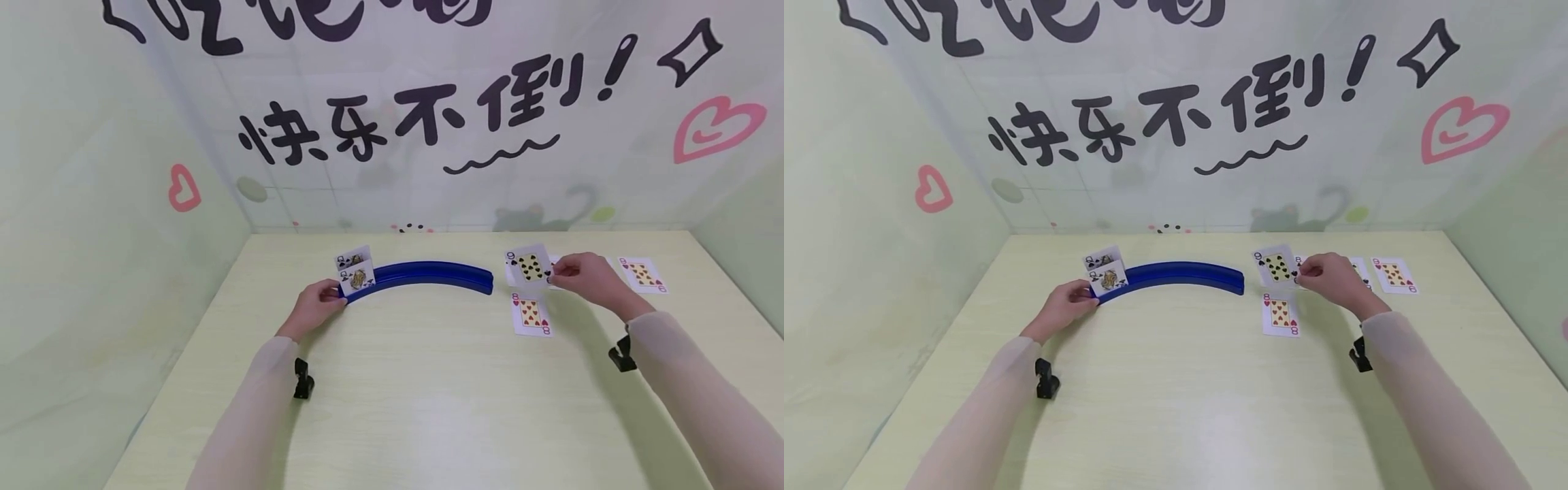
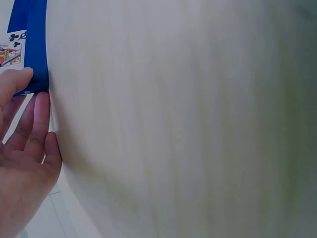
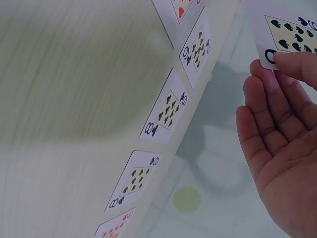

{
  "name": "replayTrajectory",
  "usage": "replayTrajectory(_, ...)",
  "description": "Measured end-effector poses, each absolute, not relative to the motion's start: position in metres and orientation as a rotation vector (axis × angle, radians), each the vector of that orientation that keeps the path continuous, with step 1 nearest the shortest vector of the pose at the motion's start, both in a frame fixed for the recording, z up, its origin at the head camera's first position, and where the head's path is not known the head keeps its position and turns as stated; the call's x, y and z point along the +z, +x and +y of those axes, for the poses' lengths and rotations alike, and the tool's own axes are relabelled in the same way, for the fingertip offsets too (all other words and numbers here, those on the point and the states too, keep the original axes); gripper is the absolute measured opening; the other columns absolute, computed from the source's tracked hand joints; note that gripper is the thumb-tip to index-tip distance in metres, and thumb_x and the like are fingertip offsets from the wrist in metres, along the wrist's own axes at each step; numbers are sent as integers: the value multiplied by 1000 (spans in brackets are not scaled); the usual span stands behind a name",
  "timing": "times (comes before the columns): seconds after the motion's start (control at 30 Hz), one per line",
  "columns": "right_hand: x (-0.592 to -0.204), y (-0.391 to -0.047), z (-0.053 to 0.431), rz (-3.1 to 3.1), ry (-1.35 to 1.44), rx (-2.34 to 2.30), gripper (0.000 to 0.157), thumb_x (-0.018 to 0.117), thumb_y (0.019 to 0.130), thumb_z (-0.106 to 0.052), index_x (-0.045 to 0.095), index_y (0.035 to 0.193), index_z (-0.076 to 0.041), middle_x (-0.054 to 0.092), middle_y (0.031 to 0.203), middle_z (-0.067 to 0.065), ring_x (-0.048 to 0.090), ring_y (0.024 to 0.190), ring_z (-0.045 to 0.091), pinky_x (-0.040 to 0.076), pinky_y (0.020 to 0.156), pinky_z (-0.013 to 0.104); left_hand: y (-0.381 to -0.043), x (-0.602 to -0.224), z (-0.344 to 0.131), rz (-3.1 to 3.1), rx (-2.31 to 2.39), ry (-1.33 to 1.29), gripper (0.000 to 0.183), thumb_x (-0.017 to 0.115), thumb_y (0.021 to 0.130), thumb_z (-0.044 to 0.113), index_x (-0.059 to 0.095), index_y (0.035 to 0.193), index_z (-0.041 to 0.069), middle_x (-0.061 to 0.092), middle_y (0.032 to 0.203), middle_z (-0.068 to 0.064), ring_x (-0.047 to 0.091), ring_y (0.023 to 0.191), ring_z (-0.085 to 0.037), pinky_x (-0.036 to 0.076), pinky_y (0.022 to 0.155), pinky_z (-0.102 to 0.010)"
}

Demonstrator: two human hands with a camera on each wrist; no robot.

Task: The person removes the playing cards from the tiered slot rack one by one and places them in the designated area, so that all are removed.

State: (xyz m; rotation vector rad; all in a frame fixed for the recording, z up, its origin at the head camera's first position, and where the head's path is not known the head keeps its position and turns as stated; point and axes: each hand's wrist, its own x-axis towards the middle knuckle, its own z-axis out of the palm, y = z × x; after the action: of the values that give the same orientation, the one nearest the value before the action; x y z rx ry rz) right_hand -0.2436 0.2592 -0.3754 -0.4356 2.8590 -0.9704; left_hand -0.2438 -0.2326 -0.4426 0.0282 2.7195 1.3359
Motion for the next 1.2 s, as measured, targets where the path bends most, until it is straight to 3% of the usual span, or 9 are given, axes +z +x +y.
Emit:
replayTrajectory(0.37, -385, -226, 290, 2887, -472, -890, 20, 65, 85, -13, 66, 93, 5, 65, 83, 7, 58, 75, 19, 48, 64, 32, -244, -443, -233, 2721, 1332, 17, 38, 63, 87, 11, 53, 121, 0, 58, 107, -17, 57, 96, -27, 46, 85, -38)
replayTrajectory(0.63, -393, -215, 307, 2915, -469, -896, 18, 65, 84, -9, 66, 92, 7, 66, 81, 7, 57, 73, 15, 47, 61, 24, -244, -444, -234, 2720, 1335, 26, 37, 62, 87, 11, 52, 122, 0, 58, 107, -17, 57, 96, -27, 47, 84, -37)
replayTrajectory(1.2, -414, -199, 325, 2806, -298, -884, 26, 63, 86, -15, 64, 95, 10, 63, 83, 7, 51, 74, 15, 43, 61, 26, -243, -440, -232, 2711, 1332, 21, 39, 62, 88, 11, 51, 123, 0, 57, 108, -18, 56, 96, -28, 46, 85, -38)
